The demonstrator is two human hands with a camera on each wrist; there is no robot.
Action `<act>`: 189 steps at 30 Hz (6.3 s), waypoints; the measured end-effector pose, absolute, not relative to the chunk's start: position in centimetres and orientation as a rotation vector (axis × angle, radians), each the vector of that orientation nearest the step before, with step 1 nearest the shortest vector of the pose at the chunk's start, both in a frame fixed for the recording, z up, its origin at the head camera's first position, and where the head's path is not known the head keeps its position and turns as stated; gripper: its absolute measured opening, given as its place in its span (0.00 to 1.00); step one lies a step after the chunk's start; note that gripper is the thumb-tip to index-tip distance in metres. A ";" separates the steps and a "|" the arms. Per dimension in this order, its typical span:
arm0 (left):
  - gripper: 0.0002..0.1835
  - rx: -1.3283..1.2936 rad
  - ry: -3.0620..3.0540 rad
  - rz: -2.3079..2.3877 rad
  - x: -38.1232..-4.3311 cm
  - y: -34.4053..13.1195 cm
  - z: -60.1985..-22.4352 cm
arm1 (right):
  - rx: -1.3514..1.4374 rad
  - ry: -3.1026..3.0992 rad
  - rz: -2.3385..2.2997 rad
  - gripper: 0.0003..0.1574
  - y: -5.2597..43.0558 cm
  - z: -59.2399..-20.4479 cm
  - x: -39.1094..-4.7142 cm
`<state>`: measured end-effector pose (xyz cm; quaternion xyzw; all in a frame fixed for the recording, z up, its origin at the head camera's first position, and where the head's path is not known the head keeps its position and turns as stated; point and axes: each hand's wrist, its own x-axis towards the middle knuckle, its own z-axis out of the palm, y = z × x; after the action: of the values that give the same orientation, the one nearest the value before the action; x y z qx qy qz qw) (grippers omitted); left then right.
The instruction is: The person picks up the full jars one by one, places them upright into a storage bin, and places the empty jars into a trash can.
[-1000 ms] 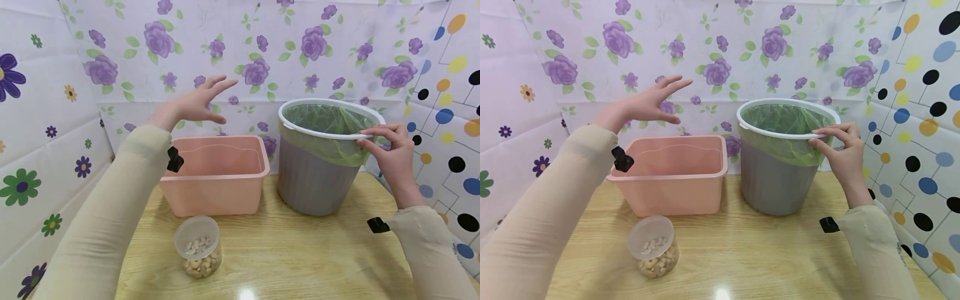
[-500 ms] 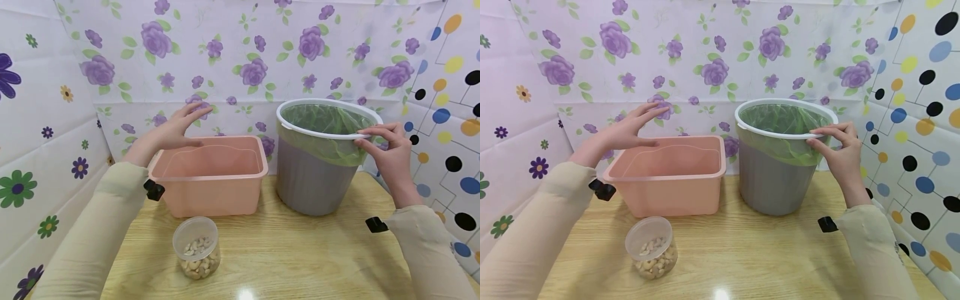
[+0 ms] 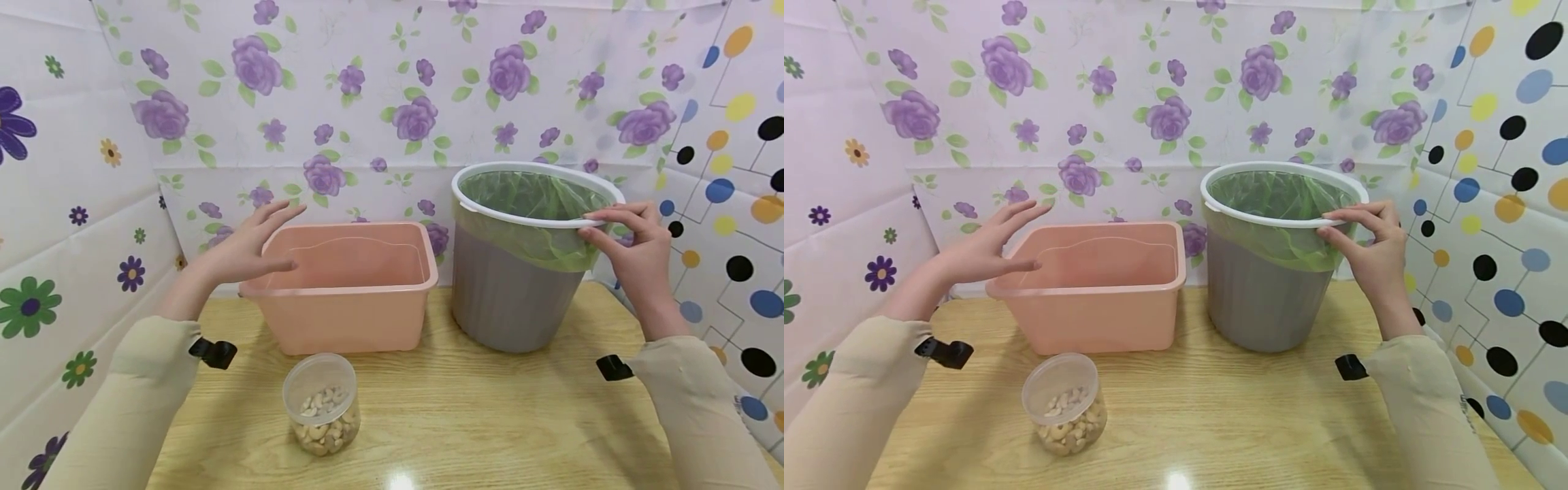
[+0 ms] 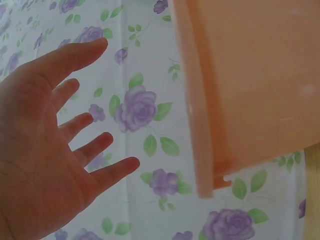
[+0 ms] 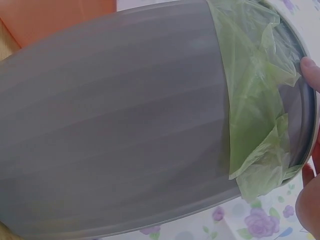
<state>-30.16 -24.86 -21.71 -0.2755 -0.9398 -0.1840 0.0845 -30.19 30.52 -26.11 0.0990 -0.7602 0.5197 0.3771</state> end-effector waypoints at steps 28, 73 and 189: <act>0.50 -0.597 -2.763 -0.777 -27.2 -30.5 -29.3 | 0.270 -1.932 1.308 0.16 30.4 -26.5 -30.5; 0.40 -0.263 -2.516 -1.022 -27.8 -29.3 -33.3 | 0.275 -1.913 1.324 0.16 30.3 -26.6 -30.5; 0.43 -0.192 -2.452 -1.785 -28.4 -29.2 -33.8 | 2.002 -2.508 0.177 0.72 -0.6 -34.5 -28.4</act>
<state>-28.39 -29.24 -33.82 -0.0630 -0.8058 -0.5866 0.0512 -28.39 -0.61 -34.52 0.6225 -0.7799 0.0549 -0.0363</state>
